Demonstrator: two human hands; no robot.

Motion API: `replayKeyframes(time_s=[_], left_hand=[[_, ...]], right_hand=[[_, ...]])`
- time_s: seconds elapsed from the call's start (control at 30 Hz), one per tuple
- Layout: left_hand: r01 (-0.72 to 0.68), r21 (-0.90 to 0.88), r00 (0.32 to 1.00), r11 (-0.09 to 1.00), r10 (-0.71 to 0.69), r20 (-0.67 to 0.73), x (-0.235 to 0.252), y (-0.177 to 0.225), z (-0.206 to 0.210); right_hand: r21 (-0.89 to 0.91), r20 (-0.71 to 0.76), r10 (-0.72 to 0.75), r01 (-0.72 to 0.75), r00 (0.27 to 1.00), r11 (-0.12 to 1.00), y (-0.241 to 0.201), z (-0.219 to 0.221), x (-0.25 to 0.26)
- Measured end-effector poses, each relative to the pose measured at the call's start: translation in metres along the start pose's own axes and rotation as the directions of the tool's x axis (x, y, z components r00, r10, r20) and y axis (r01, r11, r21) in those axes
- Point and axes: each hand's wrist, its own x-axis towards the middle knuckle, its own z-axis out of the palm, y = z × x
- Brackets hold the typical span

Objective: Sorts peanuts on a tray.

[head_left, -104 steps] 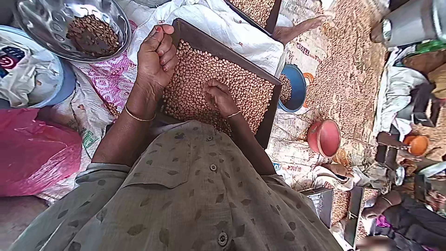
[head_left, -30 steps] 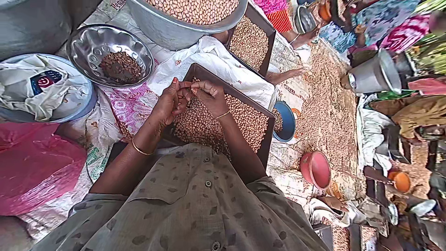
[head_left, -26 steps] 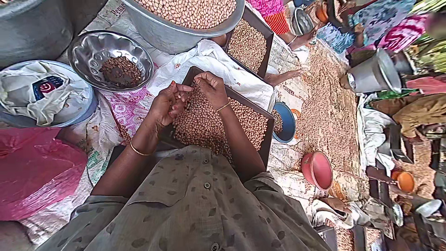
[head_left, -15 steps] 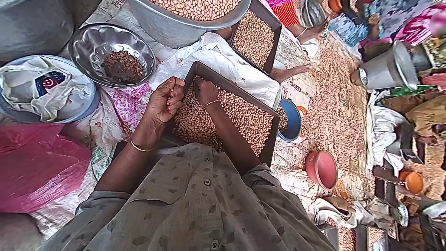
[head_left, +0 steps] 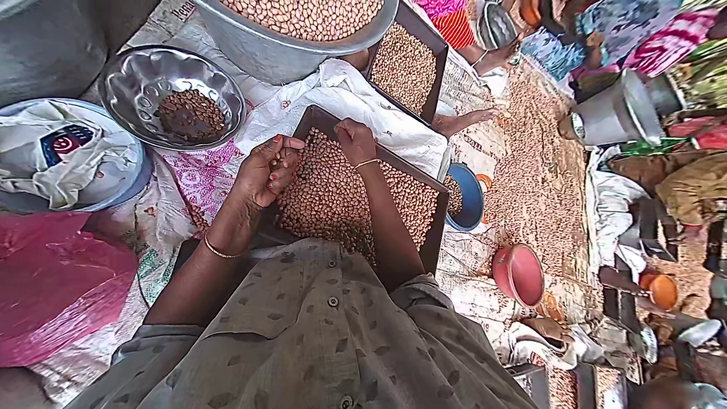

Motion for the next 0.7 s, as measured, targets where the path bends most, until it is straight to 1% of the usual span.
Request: replayKeyframes(time_s=[0.03,0.07,0.13,0.2,0.23,0.33,0.43,0.47,0.53,0.57,0.6,0.63,0.67,0.7], left_hand=[[-0.026,-0.035,1.0,0.999,0.026,0.015,-0.007,-0.002,0.0],[-0.032,-0.059,0.999,0.998,0.032,-0.001,-0.009,0.001,0.005],[-0.031,-0.053,0.998,0.998,0.028,-0.056,-0.017,0.005,0.022],[-0.021,-0.017,0.999,1.0,0.02,-0.03,-0.011,0.005,0.018],[-0.015,0.006,1.0,1.0,0.015,0.02,-0.002,0.004,0.007],[-0.007,0.09,0.995,0.996,-0.002,0.101,0.007,0.002,-0.001],[0.025,0.174,0.993,0.984,-0.044,0.106,0.007,0.0,0.003],[0.045,0.215,0.994,0.976,-0.066,0.09,0.006,0.0,0.004],[0.091,0.313,0.993,0.945,-0.108,0.04,0.006,-0.002,0.008],[0.108,0.352,0.992,0.93,-0.124,0.023,0.007,-0.003,0.009],[0.119,0.387,0.99,0.914,-0.137,0.019,0.007,-0.005,0.009],[0.131,0.413,0.988,0.901,-0.152,0.018,0.007,-0.005,0.01],[0.145,0.427,0.985,0.892,-0.17,0.021,0.007,-0.004,0.011],[0.158,0.416,0.982,0.895,-0.188,0.033,0.008,-0.002,0.013]], right_hand=[[-0.137,0.051,0.065,-0.058,0.997,0.989,-0.002,0.007,-0.001],[-0.243,0.07,0.115,-0.094,0.991,0.965,-0.005,0.016,-0.004],[-0.364,0.073,0.154,-0.117,0.985,0.924,-0.011,0.027,-0.007],[-0.399,0.141,0.2,-0.129,0.97,0.908,-0.019,0.023,-0.005],[-0.396,0.183,0.226,-0.138,0.957,0.908,-0.021,0.021,-0.003],[-0.336,0.221,0.238,-0.155,0.946,0.929,-0.017,0.018,0.001],[-0.171,0.18,0.184,-0.153,0.966,0.973,-0.002,0.019,0.0],[-0.076,0.143,0.145,-0.135,0.979,0.988,0.003,0.018,-0.002],[0.174,0.03,0.014,-0.019,0.999,0.985,0.006,0.009,-0.008],[0.326,-0.019,-0.071,0.073,0.997,0.943,0.001,0.002,-0.014],[0.487,-0.037,-0.143,0.143,0.989,0.862,-0.009,-0.007,-0.022],[0.615,-0.015,-0.191,0.16,0.981,0.772,-0.021,-0.017,-0.032],[0.688,0.027,-0.22,0.142,0.975,0.712,-0.031,-0.025,-0.043],[0.706,0.071,-0.238,0.12,0.969,0.698,-0.037,-0.029,-0.053]])
